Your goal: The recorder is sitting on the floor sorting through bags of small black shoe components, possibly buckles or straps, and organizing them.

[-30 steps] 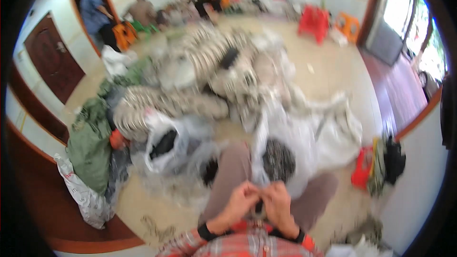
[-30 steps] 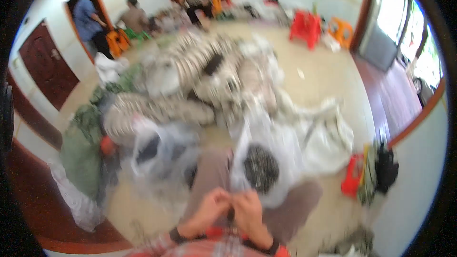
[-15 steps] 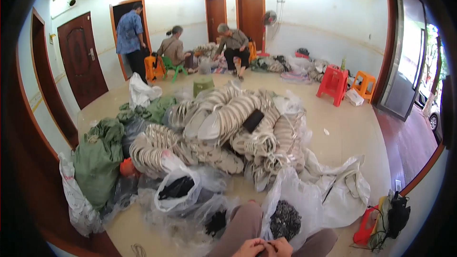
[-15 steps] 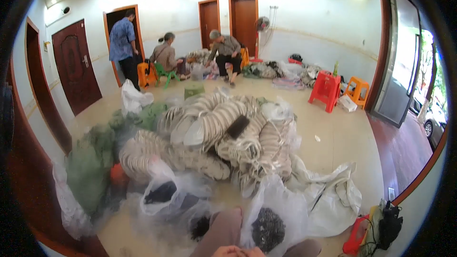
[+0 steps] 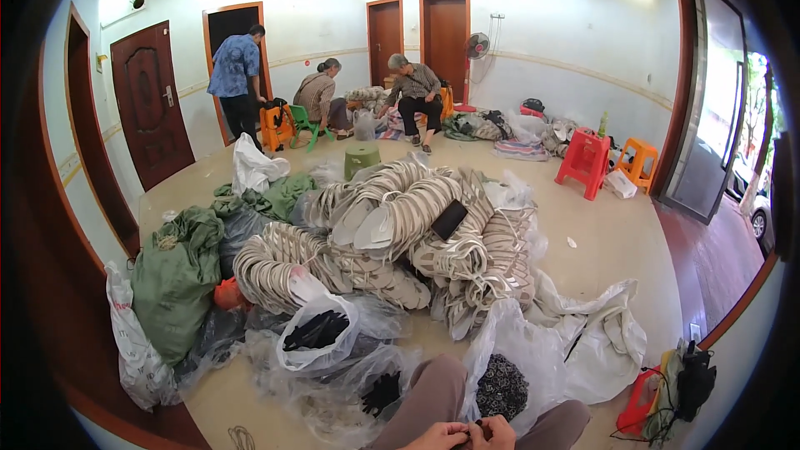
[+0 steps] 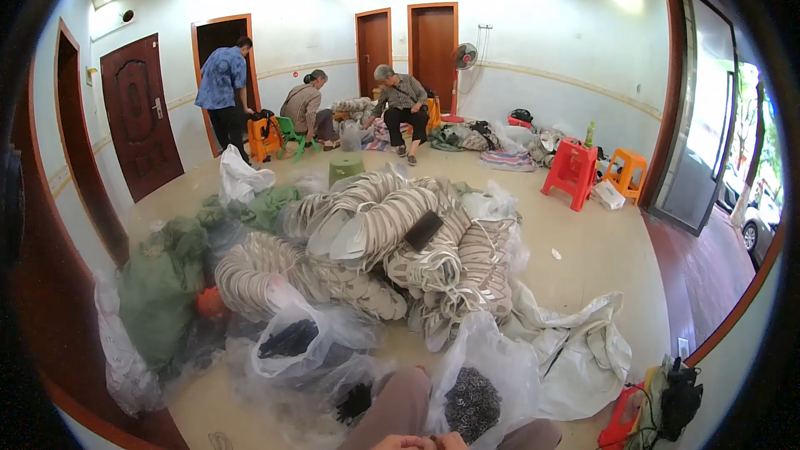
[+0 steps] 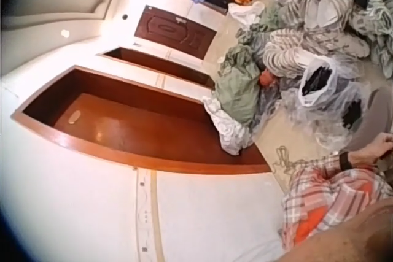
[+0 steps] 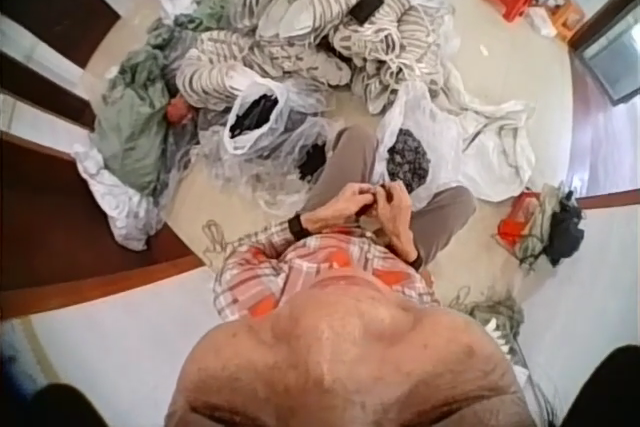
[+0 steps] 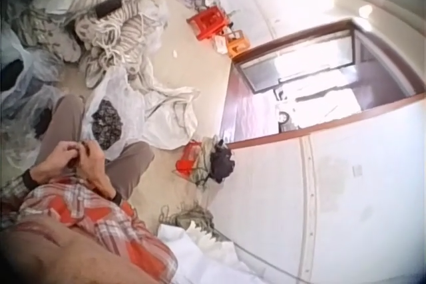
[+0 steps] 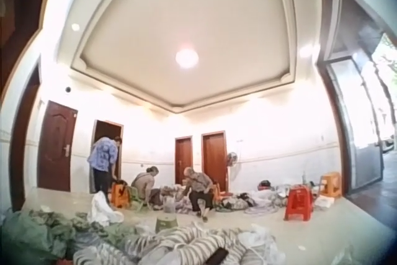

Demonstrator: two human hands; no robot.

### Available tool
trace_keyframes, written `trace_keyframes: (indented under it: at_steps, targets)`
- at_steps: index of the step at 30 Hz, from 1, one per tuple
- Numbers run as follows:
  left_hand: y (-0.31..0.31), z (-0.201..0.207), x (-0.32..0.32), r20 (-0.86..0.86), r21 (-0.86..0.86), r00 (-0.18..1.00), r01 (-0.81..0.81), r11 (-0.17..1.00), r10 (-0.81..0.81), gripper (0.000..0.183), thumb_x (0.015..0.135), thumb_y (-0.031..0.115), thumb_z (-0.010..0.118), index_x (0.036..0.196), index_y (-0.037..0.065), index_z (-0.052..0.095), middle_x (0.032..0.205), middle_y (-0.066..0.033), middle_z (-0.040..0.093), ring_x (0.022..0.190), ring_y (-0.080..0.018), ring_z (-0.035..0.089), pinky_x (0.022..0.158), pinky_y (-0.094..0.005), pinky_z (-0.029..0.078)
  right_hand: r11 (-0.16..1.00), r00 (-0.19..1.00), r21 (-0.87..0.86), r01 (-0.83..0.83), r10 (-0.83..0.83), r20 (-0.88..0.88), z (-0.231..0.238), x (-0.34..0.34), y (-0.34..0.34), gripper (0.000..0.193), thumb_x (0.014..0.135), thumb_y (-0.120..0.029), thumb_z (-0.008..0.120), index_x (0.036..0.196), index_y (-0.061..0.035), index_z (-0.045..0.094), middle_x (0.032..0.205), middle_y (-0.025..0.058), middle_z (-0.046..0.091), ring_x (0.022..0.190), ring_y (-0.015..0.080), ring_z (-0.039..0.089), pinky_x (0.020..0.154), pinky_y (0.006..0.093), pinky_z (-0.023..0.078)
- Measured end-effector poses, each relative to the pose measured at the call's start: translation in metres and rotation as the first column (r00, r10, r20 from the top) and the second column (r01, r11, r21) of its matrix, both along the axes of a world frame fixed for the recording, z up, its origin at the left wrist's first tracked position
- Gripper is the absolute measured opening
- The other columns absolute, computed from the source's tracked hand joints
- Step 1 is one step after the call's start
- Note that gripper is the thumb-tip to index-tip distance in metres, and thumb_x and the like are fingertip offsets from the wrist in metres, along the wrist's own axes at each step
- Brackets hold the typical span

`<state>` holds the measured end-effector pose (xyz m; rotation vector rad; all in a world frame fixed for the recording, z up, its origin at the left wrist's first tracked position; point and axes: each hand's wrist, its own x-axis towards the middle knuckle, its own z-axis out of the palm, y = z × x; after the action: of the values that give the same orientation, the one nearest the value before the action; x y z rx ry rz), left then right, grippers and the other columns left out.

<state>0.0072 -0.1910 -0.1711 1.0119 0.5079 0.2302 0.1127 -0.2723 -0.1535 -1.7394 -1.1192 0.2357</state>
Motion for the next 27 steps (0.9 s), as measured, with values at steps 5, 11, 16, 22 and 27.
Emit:
trace_keyframes:
  at_steps: [5, 11, 16, 22, 27]
  targets:
    - [0.002, 0.011, -0.01, 0.031, 0.044, 0.998, 0.048, 0.998, -0.049, 0.017, 0.089, 0.012, 0.047, 0.088, -0.001, 0.057, 0.073, -0.0018, 0.055, 0.064, -0.008, 0.05, 0.057, -0.0224, 0.042, 0.992, 0.998, -0.128, -0.002, -0.006, -0.068, 0.005, -0.001, -0.004, 0.019, 0.079, -0.016, 0.06, 0.075, 0.0003, 0.051, 0.067, 0.0176, 0.049, 0.06, 0.0302, 0.05, 0.055, 0.0366, 0.04]
    - [0.015, -0.029, -0.005, -0.056, 0.076, 0.985, 0.17, 0.983, -0.166, 0.01, 0.083, 0.009, 0.056, 0.091, 0.003, 0.058, 0.078, -0.0005, 0.059, 0.067, -0.0048, 0.051, 0.058, -0.0188, 0.04, 0.987, 0.995, -0.162, -0.008, -0.008, -0.098, 0.012, -0.005, 0.002, 0.023, 0.079, -0.019, 0.06, 0.075, 0.0012, 0.05, 0.066, 0.0179, 0.05, 0.057, 0.0291, 0.05, 0.053, 0.0362, 0.04]
    - [0.016, -0.036, -0.008, -0.012, 0.142, 0.992, 0.125, 0.982, -0.124, 0.017, 0.086, 0.01, 0.053, 0.097, -0.001, 0.059, 0.084, -0.0007, 0.061, 0.072, -0.0059, 0.053, 0.064, -0.02, 0.042, 0.986, 0.988, -0.109, -0.129, 0.118, -0.104, 0.006, 0.001, 0.004, 0.018, 0.078, -0.017, 0.061, 0.078, 0.0004, 0.054, 0.066, 0.0161, 0.049, 0.06, 0.0292, 0.05, 0.054, 0.0359, 0.04]
    - [0.012, -0.005, -0.014, -0.087, 0.19, 0.985, 0.166, 0.968, -0.152, 0.024, 0.084, 0.01, 0.054, 0.107, 0.001, 0.058, 0.096, -0.0018, 0.06, 0.088, -0.0088, 0.053, 0.082, -0.023, 0.041, 0.99, 0.963, 0.006, -0.144, 0.138, 0.233, -0.014, -0.005, -0.007, 0.015, 0.075, -0.011, 0.056, 0.087, -0.0043, 0.061, 0.074, 0.013, 0.048, 0.067, 0.0308, 0.047, 0.057, 0.039, 0.038]
    - [-0.006, -0.002, -0.015, 0.077, -0.024, 0.997, -0.016, 1.0, 0.018, 0.013, 0.086, 0.005, 0.047, 0.087, 0.002, 0.06, 0.075, -0.0022, 0.059, 0.063, -0.0109, 0.054, 0.058, -0.0238, 0.045, 0.997, 0.999, -0.079, -0.016, 0.019, 0.033, -0.01, -0.016, -0.004, 0.013, 0.081, -0.015, 0.057, 0.081, -0.0029, 0.059, 0.07, 0.0166, 0.049, 0.064, 0.0327, 0.05, 0.057, 0.0404, 0.04]
